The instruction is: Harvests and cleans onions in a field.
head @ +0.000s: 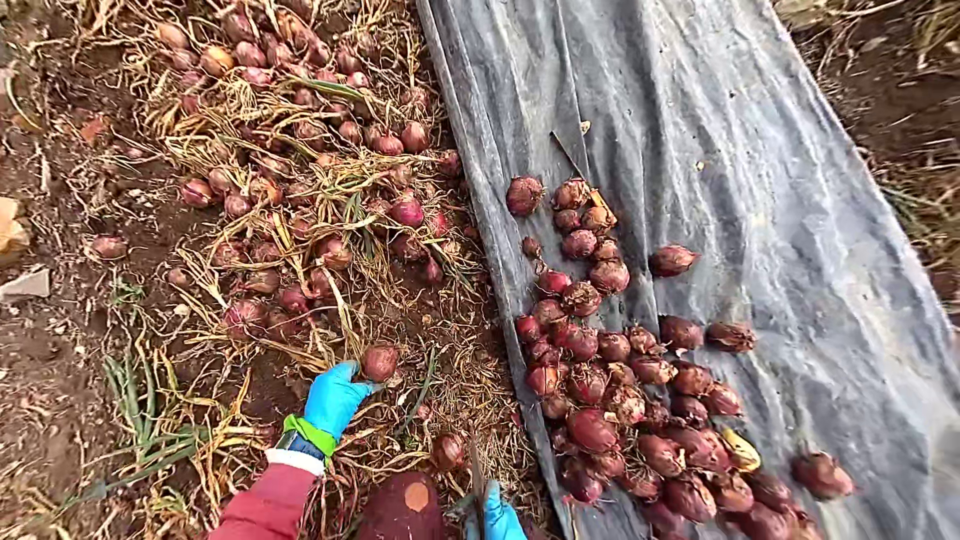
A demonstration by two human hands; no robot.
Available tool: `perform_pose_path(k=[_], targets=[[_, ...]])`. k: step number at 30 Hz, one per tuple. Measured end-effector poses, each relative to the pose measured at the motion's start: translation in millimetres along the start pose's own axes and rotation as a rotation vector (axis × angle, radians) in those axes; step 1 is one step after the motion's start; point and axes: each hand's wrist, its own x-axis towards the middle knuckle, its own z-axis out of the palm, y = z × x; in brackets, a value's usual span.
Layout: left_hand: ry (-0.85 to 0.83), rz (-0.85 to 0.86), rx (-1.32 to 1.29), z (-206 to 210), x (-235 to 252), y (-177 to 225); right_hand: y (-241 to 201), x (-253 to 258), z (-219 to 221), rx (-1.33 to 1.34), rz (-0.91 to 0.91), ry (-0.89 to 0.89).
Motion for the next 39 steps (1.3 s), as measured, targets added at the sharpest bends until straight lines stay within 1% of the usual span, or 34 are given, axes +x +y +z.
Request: perform_pose_path(k=[2,4,6,8,10,11,13,14,15,16,18,19,20,21,22,23,24,25,26,27,28,29,30,31,32,33,34,35,36,37,38,39], targets=[[-0.103,0.114,0.098,-11,-48,11,1,4,9,0.012,-0.059,-0.168],[-0.278,0.276,0.290,-23,-81,32,-15,3,20,0.043,-0.194,-0.293],[-0.467,0.430,0.433,-28,-109,51,-40,-6,31,-0.009,-0.345,-0.287],[-0.579,0.479,0.481,-25,-129,57,-53,-22,33,-0.134,-0.395,-0.219],[-0.585,0.480,0.519,-23,-135,56,-53,-40,19,-0.180,-0.341,-0.203],[-0.540,0.473,0.510,-23,-137,58,-50,-50,8,-0.142,-0.352,-0.211],[-0.359,0.486,0.336,-18,-146,60,-35,-66,-8,-0.009,-0.418,-0.190],[-0.300,0.512,0.266,-12,-157,63,-25,-72,-14,0.004,-0.425,-0.153],[-0.293,0.550,0.272,-6,-171,69,-16,-76,-19,-0.059,-0.404,-0.131],[-0.349,0.595,0.358,0,-187,79,-10,-79,-24,-0.178,-0.374,-0.137],[-0.541,0.696,0.615,16,-214,104,-10,-86,-32,-0.405,-0.358,-0.159],[-0.574,0.753,0.657,23,-221,114,-17,-91,-36,-0.456,-0.385,-0.137],[-0.544,0.780,0.638,23,-222,120,-22,-95,-41,-0.434,-0.440,-0.093],[-0.457,0.769,0.586,14,-218,125,-28,-98,-46,-0.339,-0.509,-0.032],[-0.331,0.727,0.505,0,-207,127,-37,-102,-51,-0.186,-0.596,0.032],[-0.192,0.668,0.410,-18,-193,122,-46,-103,-56,-0.015,-0.679,0.084],[-0.070,0.585,0.313,-35,-179,105,-53,-101,-61,0.089,-0.714,0.144],[0.019,0.497,0.223,-51,-166,79,-57,-97,-65,0.082,-0.686,0.221],[0.055,0.407,0.186,-67,-153,46,-59,-87,-68,-0.047,-0.592,0.301],[0.039,0.326,0.234,-82,-140,7,-61,-72,-66,-0.267,-0.441,0.375],[-0.030,0.231,0.378,-95,-129,-36,-62,-57,-58,-0.504,-0.276,0.408],[-0.140,0.115,0.595,-105,-122,-78,-58,-38,-47,-0.701,-0.153,0.405],[-0.266,-0.030,0.823,-113,-119,-112,-50,-15,-34,-0.857,-0.086,0.394],[-0.350,-0.177,0.950,-116,-121,-137,-40,10,-20,-0.970,-0.054,0.376],[-0.359,-0.269,0.935,-118,-124,-153,-29,36,-6,-1.037,-0.044,0.366],[-0.305,-0.301,0.794,-116,-126,-161,-17,59,8,-1.064,-0.037,0.359],[-0.200,-0.306,0.557,-108,-126,-155,-9,78,20,-1.070,-0.034,0.355],[-0.083,-0.298,0.303,-93,-124,-136,-5,90,32,-1.066,-0.029,0.350],[0.011,-0.281,0.080,-72,-119,-108,-4,97,43,-1.069,-0.022,0.339],[0.066,-0.261,-0.058,-47,-107,-79,-6,99,49,-1.078,-0.010,0.323],[0.083,-0.247,-0.095,-20,-90,-51,-12,98,50,-1.084,0.010,0.305],[0.068,-0.250,-0.045,8,-71,-24,-20,95,46,-1.078,0.036,0.291]])
